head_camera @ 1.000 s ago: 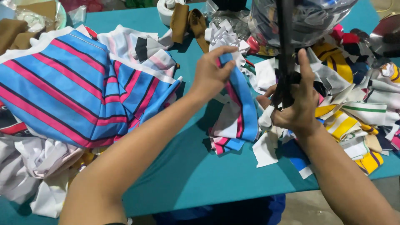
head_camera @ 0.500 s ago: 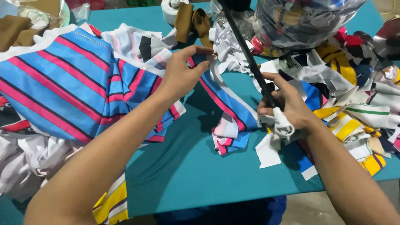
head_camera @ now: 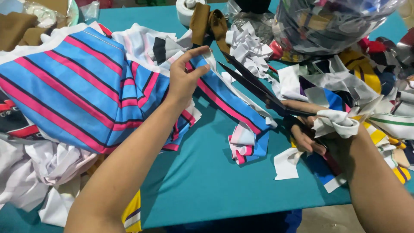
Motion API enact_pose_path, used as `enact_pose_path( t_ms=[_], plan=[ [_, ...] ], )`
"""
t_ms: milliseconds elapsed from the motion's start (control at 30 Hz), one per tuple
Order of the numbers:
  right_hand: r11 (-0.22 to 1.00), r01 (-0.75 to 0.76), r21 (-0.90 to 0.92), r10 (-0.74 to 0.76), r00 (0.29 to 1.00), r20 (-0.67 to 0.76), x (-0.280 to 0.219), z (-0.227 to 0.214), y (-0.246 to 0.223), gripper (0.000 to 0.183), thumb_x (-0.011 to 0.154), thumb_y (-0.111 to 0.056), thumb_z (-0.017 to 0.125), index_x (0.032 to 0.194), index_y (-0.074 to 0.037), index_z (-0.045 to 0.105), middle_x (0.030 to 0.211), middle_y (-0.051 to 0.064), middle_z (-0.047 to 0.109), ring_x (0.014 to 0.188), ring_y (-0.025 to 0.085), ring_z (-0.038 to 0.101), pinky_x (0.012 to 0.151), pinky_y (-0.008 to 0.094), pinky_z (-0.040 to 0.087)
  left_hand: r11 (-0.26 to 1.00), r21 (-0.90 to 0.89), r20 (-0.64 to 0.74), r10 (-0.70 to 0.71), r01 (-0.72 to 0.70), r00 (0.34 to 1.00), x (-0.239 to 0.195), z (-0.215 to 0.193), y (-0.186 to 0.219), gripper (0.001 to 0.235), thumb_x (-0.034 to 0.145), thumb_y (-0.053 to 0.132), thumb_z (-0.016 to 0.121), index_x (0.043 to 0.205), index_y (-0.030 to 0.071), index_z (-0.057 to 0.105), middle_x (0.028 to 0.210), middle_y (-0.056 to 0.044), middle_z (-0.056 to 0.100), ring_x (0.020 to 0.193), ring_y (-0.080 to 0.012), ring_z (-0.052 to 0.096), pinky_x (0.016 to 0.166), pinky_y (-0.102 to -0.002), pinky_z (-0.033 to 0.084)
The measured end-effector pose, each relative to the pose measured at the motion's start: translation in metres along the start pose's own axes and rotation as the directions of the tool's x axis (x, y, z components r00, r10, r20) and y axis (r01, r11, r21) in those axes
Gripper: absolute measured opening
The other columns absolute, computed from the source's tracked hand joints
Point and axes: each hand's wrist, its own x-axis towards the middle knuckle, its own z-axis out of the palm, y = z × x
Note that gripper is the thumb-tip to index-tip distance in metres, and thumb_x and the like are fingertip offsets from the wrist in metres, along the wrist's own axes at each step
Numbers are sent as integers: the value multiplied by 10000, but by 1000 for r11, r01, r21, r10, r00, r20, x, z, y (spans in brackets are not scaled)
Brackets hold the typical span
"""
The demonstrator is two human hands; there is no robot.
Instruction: Cutting and sorting colorful fabric scraps on a work table using scissors
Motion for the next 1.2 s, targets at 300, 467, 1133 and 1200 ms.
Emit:
enact_pose_path(
  t_ms=[300,467,1133,1200],
  plan=[
    [995,-34,-93,15,980,-197,2,29,1,671,1054,-311,577,1602,-62,280,634,255,580,363,252,529,333,289,519,991,-122,121,-38,53,992,4,-11,-11,570,848,91,773,1390,111,597,1407,-119,602,1327,-267,572,1030,-353,600],
    [996,-94,5,94,995,-24,11,17,2,808,1058,-389,627,1635,-99,141,695,282,625,430,267,618,369,299,529,983,-157,157,-73,97,985,6,-10,-11,620,840,39,785,1418,97,568,1462,-139,568,1381,-273,538,1091,-352,552],
    [838,-318,-443,124,902,-413,9,3,-5,962,823,-269,777,1608,-150,233,577,175,677,371,208,651,299,269,523,942,-191,71,-268,277,961,11,-5,-3,544,837,-35,726,1361,66,621,1333,-116,635,1185,-219,659,940,-296,631],
    [821,-202,-534,-13,928,-371,0,-9,-4,960,816,-341,807,1584,-118,276,631,135,672,424,194,670,266,259,522,910,-277,16,-317,309,948,11,-5,-7,525,843,-76,710,1353,31,643,1177,-84,654,947,-140,650,814,-218,593]
  ],
)
